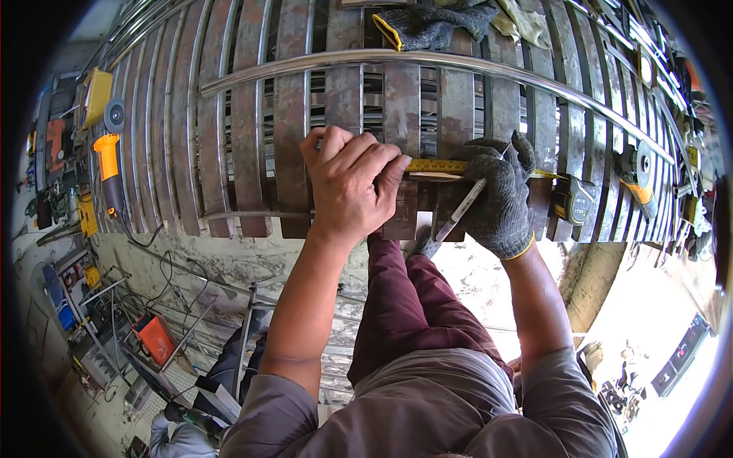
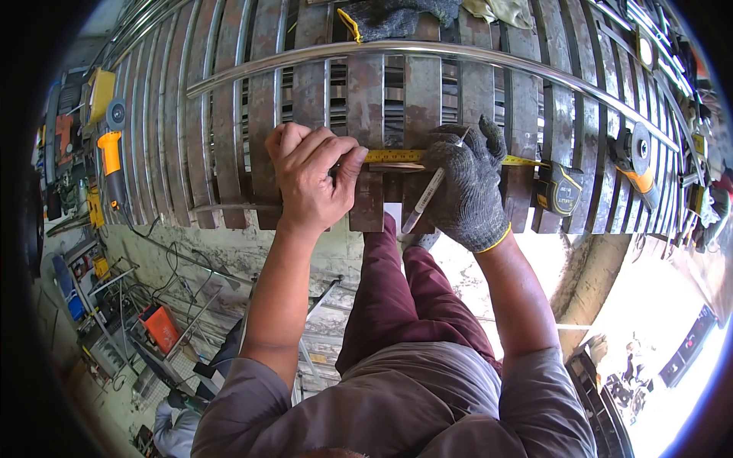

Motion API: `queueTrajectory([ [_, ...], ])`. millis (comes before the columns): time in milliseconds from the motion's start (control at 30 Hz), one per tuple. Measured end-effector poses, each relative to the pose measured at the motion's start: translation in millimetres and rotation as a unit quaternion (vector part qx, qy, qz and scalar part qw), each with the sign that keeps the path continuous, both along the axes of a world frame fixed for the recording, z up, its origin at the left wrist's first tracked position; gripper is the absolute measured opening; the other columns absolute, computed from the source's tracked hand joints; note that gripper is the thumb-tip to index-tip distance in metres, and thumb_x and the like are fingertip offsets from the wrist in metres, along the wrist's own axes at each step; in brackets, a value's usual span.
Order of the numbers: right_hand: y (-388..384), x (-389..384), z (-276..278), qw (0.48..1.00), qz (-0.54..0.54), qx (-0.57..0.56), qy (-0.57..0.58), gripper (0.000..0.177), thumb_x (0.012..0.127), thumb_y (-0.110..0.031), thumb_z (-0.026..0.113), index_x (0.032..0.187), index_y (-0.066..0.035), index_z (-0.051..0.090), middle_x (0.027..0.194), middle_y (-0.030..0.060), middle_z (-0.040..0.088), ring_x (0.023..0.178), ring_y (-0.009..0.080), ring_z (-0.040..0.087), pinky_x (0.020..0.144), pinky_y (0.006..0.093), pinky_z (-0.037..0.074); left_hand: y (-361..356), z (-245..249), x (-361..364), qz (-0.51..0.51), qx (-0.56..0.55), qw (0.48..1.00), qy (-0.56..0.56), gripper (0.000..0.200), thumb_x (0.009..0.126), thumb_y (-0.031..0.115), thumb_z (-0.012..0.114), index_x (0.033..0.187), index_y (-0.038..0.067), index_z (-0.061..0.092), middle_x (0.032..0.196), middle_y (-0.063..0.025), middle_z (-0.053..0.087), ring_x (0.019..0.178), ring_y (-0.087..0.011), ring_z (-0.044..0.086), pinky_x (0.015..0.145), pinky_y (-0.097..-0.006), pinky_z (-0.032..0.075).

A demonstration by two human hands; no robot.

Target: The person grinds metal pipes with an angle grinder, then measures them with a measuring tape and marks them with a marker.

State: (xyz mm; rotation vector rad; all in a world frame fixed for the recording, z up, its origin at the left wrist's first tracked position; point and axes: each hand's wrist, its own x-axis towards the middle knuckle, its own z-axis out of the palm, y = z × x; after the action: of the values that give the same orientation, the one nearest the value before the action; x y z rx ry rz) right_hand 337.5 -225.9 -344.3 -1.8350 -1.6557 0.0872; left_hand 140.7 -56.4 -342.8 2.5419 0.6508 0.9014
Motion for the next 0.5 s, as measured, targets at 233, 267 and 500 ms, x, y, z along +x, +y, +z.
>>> queueTrajectory([
  [233,0.3,-0.6,3.1,1.0,-0.002,-0.01,-0.008,0.065,0.063,-0.028,0.096,0.116,-0.013,0.064,0.124,0.009,0.073,0.124,0.0357,0.065,0.124,0.0589,0.028,0.6,-5.8,-1.1,-0.002,-0.004,1.0,0.002,0.015,0.092,0.025,0.084,0.087,0.014,0.075,0.084,0.0014,0.067,0.088,-0.0241,0.058,0.097,-0.0464,0.037],
  [267,0.3,-0.5,3.7,1.0,-0.002,-0.012,-0.008,0.064,0.063,-0.028,0.096,0.116,-0.013,0.064,0.124,0.0089,0.073,0.124,0.0357,0.065,0.124,0.059,0.028,0.7,-4.2,-0.8,-0.002,-0.003,1.0,0.001,0.015,0.092,0.025,0.084,0.087,0.013,0.075,0.083,0.0014,0.067,0.088,-0.024,0.057,0.097,-0.0453,0.037],
  [500,0.5,-1.0,3.6,1.0,-0.002,-0.009,-0.007,0.063,0.064,-0.028,0.095,0.116,-0.013,0.063,0.125,0.0087,0.073,0.125,0.0352,0.065,0.124,0.0591,0.028,0.9,-0.5,0.0,-0.002,-0.001,1.0,0.0,0.014,0.092,0.023,0.086,0.089,0.013,0.076,0.08,0.0012,0.068,0.086,-0.024,0.057,0.096,-0.0431,0.039],
])
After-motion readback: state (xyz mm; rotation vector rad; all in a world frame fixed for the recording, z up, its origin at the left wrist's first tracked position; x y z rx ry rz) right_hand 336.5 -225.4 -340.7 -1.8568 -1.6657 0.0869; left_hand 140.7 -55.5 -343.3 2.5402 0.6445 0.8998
